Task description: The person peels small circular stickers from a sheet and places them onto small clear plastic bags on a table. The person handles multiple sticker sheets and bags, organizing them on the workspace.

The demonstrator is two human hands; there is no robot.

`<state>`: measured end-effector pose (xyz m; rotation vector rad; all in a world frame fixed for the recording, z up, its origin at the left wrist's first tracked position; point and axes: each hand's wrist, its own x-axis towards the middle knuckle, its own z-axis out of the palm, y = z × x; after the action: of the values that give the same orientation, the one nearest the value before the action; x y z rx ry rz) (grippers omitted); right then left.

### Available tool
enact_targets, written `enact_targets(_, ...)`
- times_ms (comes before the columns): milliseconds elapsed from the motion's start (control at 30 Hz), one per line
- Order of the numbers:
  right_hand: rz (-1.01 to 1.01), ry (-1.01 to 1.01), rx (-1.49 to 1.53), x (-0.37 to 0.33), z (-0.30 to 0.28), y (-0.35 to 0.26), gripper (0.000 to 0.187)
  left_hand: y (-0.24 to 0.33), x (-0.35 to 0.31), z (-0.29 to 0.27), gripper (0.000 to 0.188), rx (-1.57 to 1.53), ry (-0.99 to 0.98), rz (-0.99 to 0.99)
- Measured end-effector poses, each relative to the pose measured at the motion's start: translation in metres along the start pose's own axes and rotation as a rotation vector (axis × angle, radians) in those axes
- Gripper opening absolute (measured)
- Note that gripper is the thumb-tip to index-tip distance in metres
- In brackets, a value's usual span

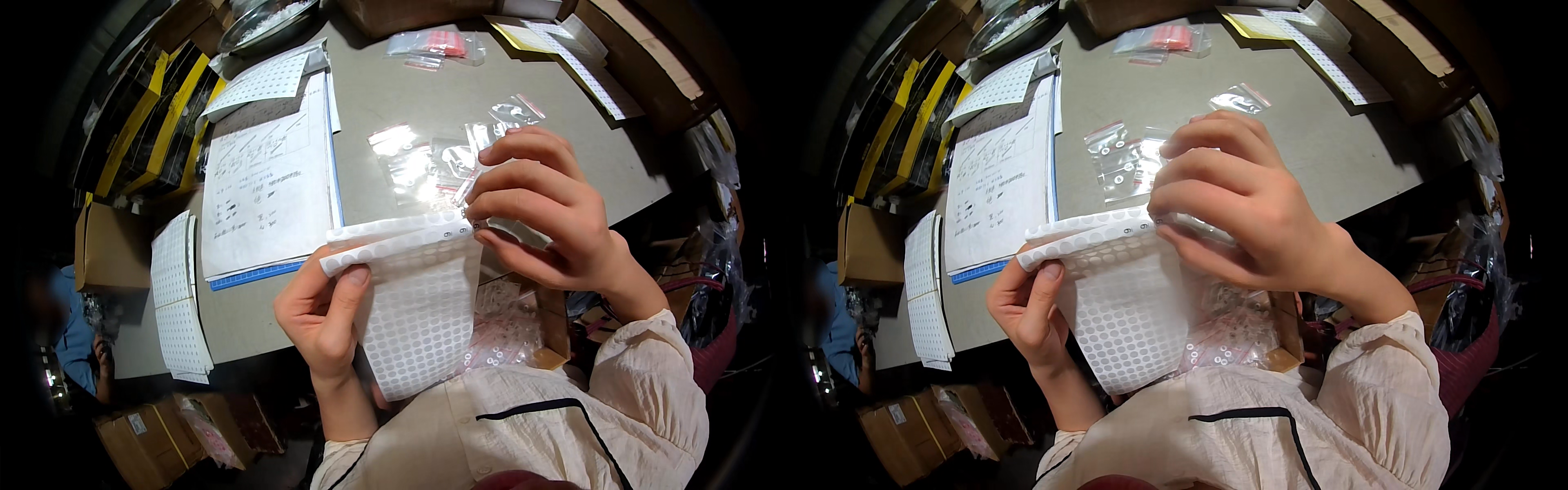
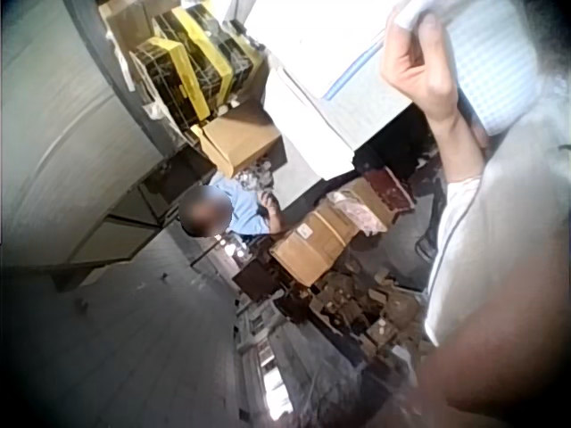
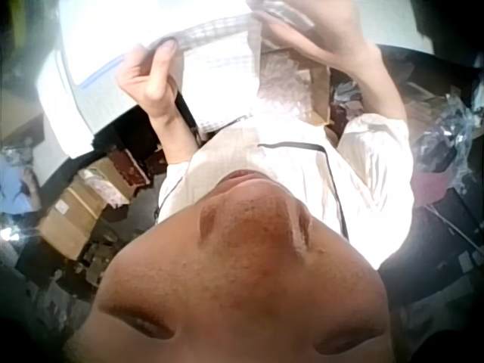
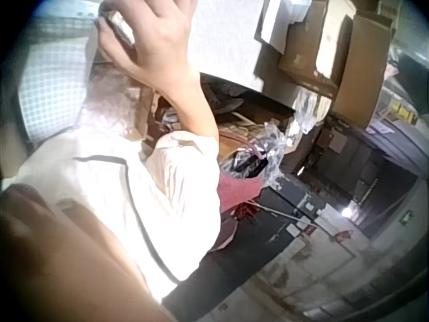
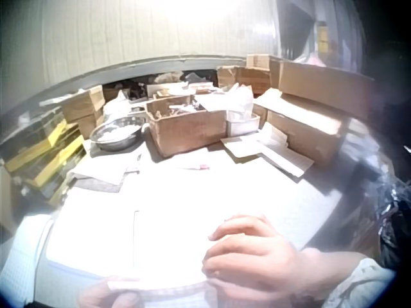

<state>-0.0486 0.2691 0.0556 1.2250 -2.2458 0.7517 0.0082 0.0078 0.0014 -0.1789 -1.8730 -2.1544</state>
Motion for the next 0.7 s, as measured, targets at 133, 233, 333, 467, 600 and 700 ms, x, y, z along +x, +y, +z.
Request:
enact_targets(133, -0.010, 0.030, -0.122, -0.0008, 0.0012, -0.0028, 0.023, -0.0008, 0.0003, -0.0001, 0.022, -0.028, -0.012, 0.009)
enact_targets(233, -0.015, 0.049, -0.141, -0.0007, 0.0029, -0.0028, 0.024, -0.0019, 0.0010, -0.0019, 0.028, -0.005, -0.026, 0.008)
enact_targets(333, -0.035, 0.019, -0.131, 0.0006, 0.0023, -0.0020, 0.025, -0.0010, 0.0012, -0.0026, 0.027, 0.015, -0.040, 0.012)
enact_targets(467, -0.039, 0.004, -0.138, 0.0029, 0.0016, -0.0030, 0.025, 0.0001, 0.0006, -0.0013, 0.027, 0.030, -0.036, 0.000)
enact_targets(600, -0.076, -0.024, -0.142, 0.0030, 0.0013, -0.0004, 0.025, 0.0000, -0.0005, -0.0023, 0.028, 0.064, -0.032, -0.014)
enact_targets(700, -0.082, -0.050, -0.135, 0.0032, -0.0003, -0.0008, 0.026, 0.0014, 0.0000, -0.0027, 0.029, 0.094, -0.038, -0.023)
